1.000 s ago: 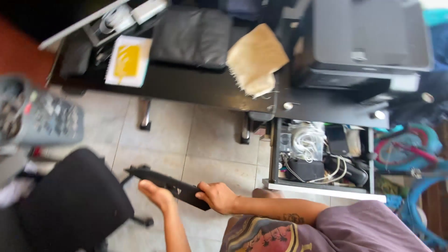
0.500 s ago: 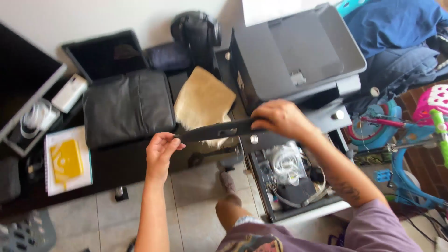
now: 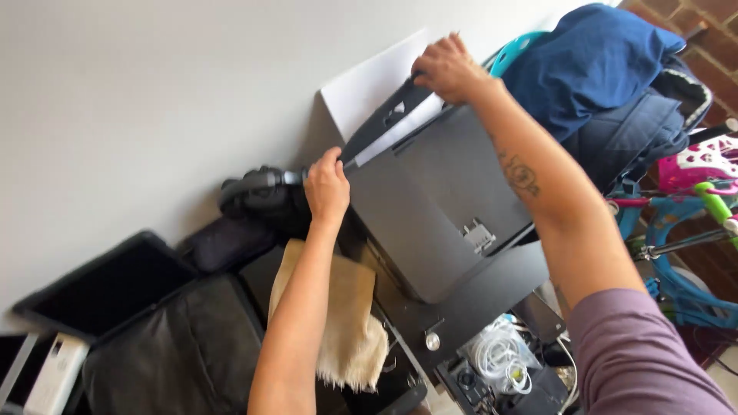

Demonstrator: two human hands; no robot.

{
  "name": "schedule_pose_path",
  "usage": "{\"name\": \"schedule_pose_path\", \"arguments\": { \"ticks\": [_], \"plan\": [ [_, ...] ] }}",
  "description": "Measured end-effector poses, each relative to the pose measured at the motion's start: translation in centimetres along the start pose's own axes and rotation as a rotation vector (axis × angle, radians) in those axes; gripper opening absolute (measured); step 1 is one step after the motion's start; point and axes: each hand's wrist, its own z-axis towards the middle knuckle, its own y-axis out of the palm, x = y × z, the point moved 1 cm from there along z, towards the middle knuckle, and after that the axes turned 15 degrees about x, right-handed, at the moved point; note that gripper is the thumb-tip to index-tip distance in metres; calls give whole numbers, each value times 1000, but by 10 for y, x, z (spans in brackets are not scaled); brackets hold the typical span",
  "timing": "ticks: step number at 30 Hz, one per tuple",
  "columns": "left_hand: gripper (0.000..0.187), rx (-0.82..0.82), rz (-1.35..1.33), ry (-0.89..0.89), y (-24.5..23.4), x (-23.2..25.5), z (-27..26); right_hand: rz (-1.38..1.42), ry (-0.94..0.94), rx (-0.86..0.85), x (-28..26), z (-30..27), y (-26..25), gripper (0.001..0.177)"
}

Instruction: The person organizes the contents of a desk drawer by hand, moving items like cables, cases, and small office supplies between the drawer and the desk surface.

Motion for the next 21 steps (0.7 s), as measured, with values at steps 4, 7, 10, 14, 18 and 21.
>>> {"name": "schedule_pose_path", "arguments": {
  "ticks": [4,7,10,14,18,21],
  "plan": [
    [33,-191,50,-181,12,7,13,80,223,-491,-11,-4,-5,43],
    [35,-224,7,-237,-2,17,17,172,251,-347,-9,-26,6,40],
    [38,-265,-20,-238,-5,22,28,100,280,-561,-7,-29,11,61],
    [40,-252,-45,-141,-38,23,-15,116,162,-93,-64,-56,-28,57],
    [31,12,-219,93,-150,47,-85,375,188,225,-207,-45,-150,34],
    [46,-123,236,-118,-147,-29,-217,637,79,252,-327,-95,-176,9]
  ]
}}
